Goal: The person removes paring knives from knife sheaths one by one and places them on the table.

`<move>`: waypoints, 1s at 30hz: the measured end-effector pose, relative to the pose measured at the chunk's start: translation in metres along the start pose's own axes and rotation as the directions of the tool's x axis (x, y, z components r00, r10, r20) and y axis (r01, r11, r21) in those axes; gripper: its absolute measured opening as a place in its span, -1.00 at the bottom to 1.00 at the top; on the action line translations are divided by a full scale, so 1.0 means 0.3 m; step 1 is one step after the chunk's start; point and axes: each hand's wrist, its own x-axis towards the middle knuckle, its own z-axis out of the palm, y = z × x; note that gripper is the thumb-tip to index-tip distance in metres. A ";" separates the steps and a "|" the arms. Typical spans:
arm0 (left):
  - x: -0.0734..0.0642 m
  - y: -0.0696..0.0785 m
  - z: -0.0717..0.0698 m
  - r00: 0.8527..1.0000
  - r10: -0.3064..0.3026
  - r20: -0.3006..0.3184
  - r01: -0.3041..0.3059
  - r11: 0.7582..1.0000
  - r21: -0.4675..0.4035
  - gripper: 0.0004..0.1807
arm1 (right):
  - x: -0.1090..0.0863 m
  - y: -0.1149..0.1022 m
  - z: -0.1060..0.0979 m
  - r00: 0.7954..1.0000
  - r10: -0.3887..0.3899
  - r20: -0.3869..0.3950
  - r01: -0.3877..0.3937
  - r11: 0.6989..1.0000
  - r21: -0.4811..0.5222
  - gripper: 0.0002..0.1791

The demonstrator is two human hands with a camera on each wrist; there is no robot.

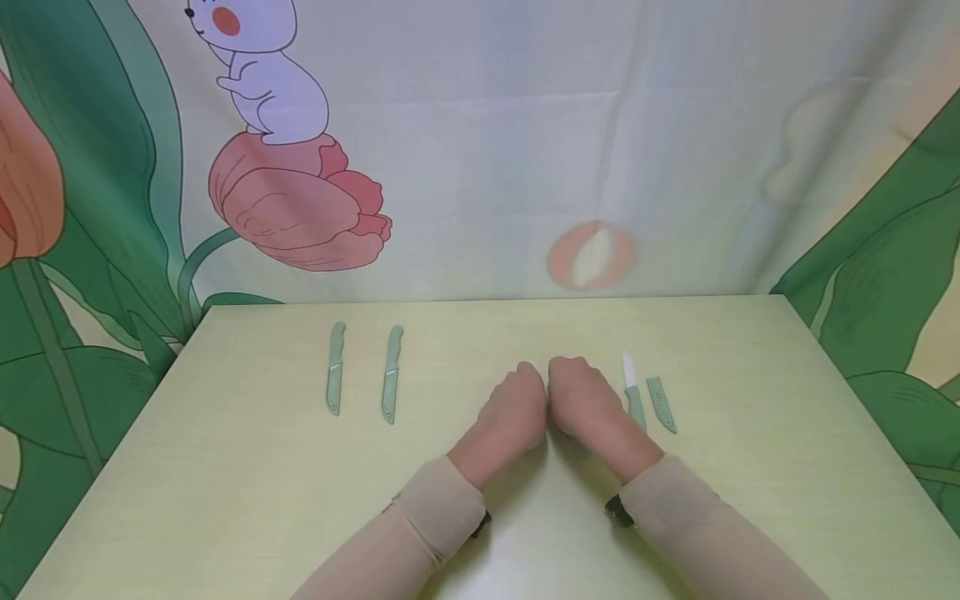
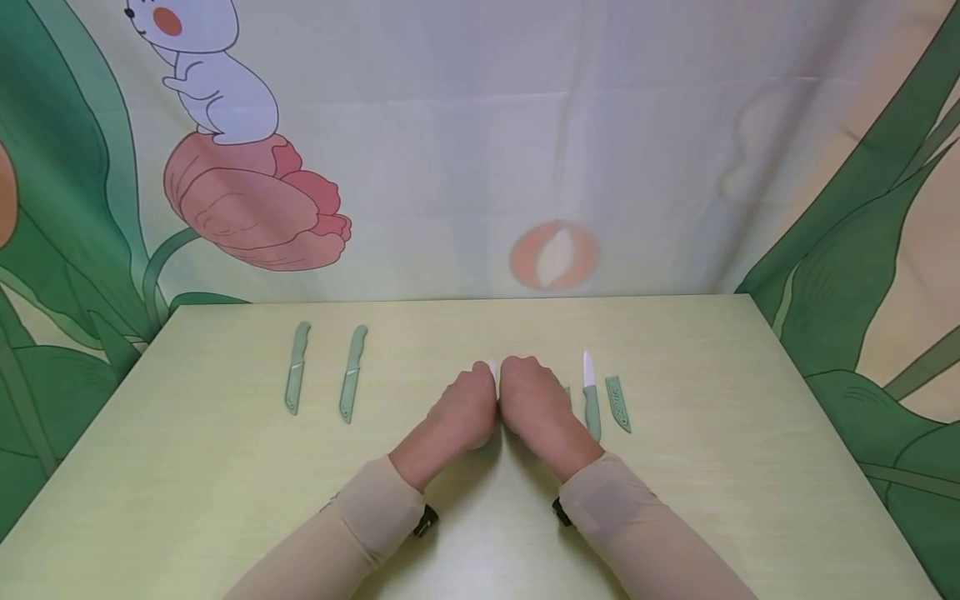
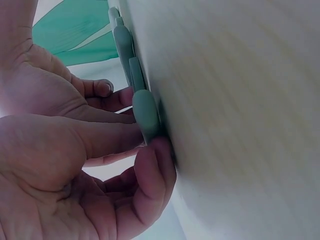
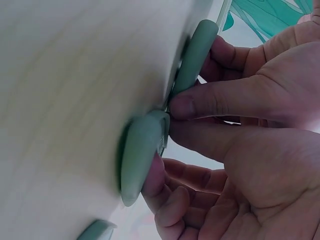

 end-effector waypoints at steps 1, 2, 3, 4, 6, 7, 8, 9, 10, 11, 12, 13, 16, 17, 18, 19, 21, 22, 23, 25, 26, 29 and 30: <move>0.000 0.001 -0.001 1.000 0.000 0.002 0.000 1.000 -0.004 -0.86 | 0.000 -0.001 0.000 1.000 -0.001 -0.002 0.001 1.000 -0.002 -0.79; 0.000 0.001 -0.001 1.000 0.002 0.003 -0.002 1.000 -0.007 -0.86 | -0.001 -0.002 -0.001 1.000 -0.002 -0.004 0.002 1.000 -0.004 -0.78; 0.000 0.001 -0.002 1.000 0.004 0.003 -0.004 1.000 -0.012 -0.86 | -0.001 -0.002 0.000 1.000 -0.002 -0.006 0.002 1.000 -0.008 -0.78; 0.000 0.001 -0.002 1.000 0.007 0.002 -0.006 1.000 -0.016 -0.86 | 0.000 -0.002 0.000 1.000 -0.004 -0.007 0.004 1.000 -0.009 -0.78; 0.000 0.000 -0.001 1.000 0.011 -0.003 -0.011 1.000 -0.024 -0.86 | 0.001 -0.001 0.001 1.000 -0.006 -0.010 0.006 1.000 -0.009 -0.77; -0.001 0.000 -0.001 1.000 0.013 -0.005 -0.014 1.000 -0.028 -0.87 | 0.002 -0.001 0.002 1.000 -0.006 -0.010 0.006 1.000 -0.008 -0.77; -0.002 0.000 -0.002 1.000 0.015 -0.006 -0.015 0.999 -0.031 -0.87 | 0.002 0.000 0.002 1.000 -0.007 -0.010 0.007 1.000 -0.006 -0.77; -0.002 0.000 -0.002 1.000 0.016 -0.006 -0.016 0.999 -0.033 -0.87 | 0.002 0.000 0.002 1.000 -0.007 -0.010 0.007 1.000 -0.003 -0.77; -0.003 0.000 -0.003 1.000 0.018 -0.006 -0.018 0.999 -0.034 -0.87 | 0.003 0.001 0.003 1.000 -0.008 -0.011 0.008 1.000 0.000 -0.77; -0.005 0.000 -0.003 1.000 0.019 -0.006 -0.020 0.999 -0.035 -0.86 | 0.004 0.002 0.004 1.000 -0.008 -0.012 0.008 1.000 0.000 -0.77; -0.006 0.000 -0.004 1.000 0.019 -0.006 -0.020 0.999 -0.037 -0.86 | 0.004 0.003 0.005 1.000 -0.010 -0.015 0.010 1.000 -0.001 -0.77; -0.007 0.000 -0.004 1.000 0.019 -0.006 -0.019 0.999 -0.039 -0.86 | 0.004 0.004 0.005 1.000 -0.013 -0.018 0.013 1.000 -0.003 -0.77; -0.007 -0.002 -0.003 1.000 0.016 -0.005 -0.016 0.999 -0.046 -0.84 | 0.004 0.005 0.006 1.000 -0.018 -0.024 0.017 1.000 -0.006 -0.78; -0.007 -0.002 -0.003 1.000 0.012 -0.003 -0.012 0.999 -0.049 -0.83 | 0.004 0.006 0.006 1.000 -0.018 -0.023 0.018 1.000 -0.008 -0.78; -0.006 -0.003 -0.003 1.000 0.010 -0.003 -0.010 0.999 -0.053 -0.83 | 0.003 0.005 0.005 1.000 -0.018 -0.022 0.018 1.000 -0.008 -0.78; -0.006 -0.003 -0.003 1.000 0.008 -0.002 -0.008 0.999 -0.054 -0.83 | 0.002 0.005 0.004 1.000 -0.018 -0.022 0.017 1.000 -0.008 -0.78; -0.006 -0.004 -0.003 1.000 0.002 0.003 -0.002 0.998 -0.057 -0.81 | 0.000 0.004 0.002 1.000 -0.019 -0.022 0.019 1.000 -0.011 -0.79; -0.006 -0.005 -0.004 1.000 0.001 0.004 0.000 0.998 -0.059 -0.80 | -0.001 0.003 0.001 1.000 -0.019 -0.022 0.019 1.000 -0.011 -0.79; -0.007 -0.006 -0.006 1.000 -0.001 0.006 0.001 0.998 -0.061 -0.78 | -0.003 0.002 0.000 1.000 -0.018 -0.022 0.018 1.000 -0.009 -0.80; 0.004 -0.020 0.008 1.000 0.015 -0.006 -0.015 0.998 -0.066 -0.75 | -0.005 0.001 -0.003 1.000 -0.013 -0.022 0.013 1.000 -0.003 -0.82; 0.002 -0.022 0.007 1.000 0.017 -0.005 -0.018 0.997 -0.071 -0.73 | -0.006 0.000 -0.006 1.000 -0.008 -0.017 0.008 1.000 0.003 -0.84; -0.005 -0.026 0.001 1.000 0.024 -0.003 -0.025 0.997 -0.078 -0.71 | -0.012 0.000 -0.012 1.000 0.000 -0.006 0.000 1.000 0.023 -0.87; -0.007 -0.027 0.000 1.000 0.026 -0.003 -0.026 0.997 -0.079 -0.72 | -0.012 0.001 -0.013 1.000 0.001 -0.002 -0.001 1.000 0.028 -0.87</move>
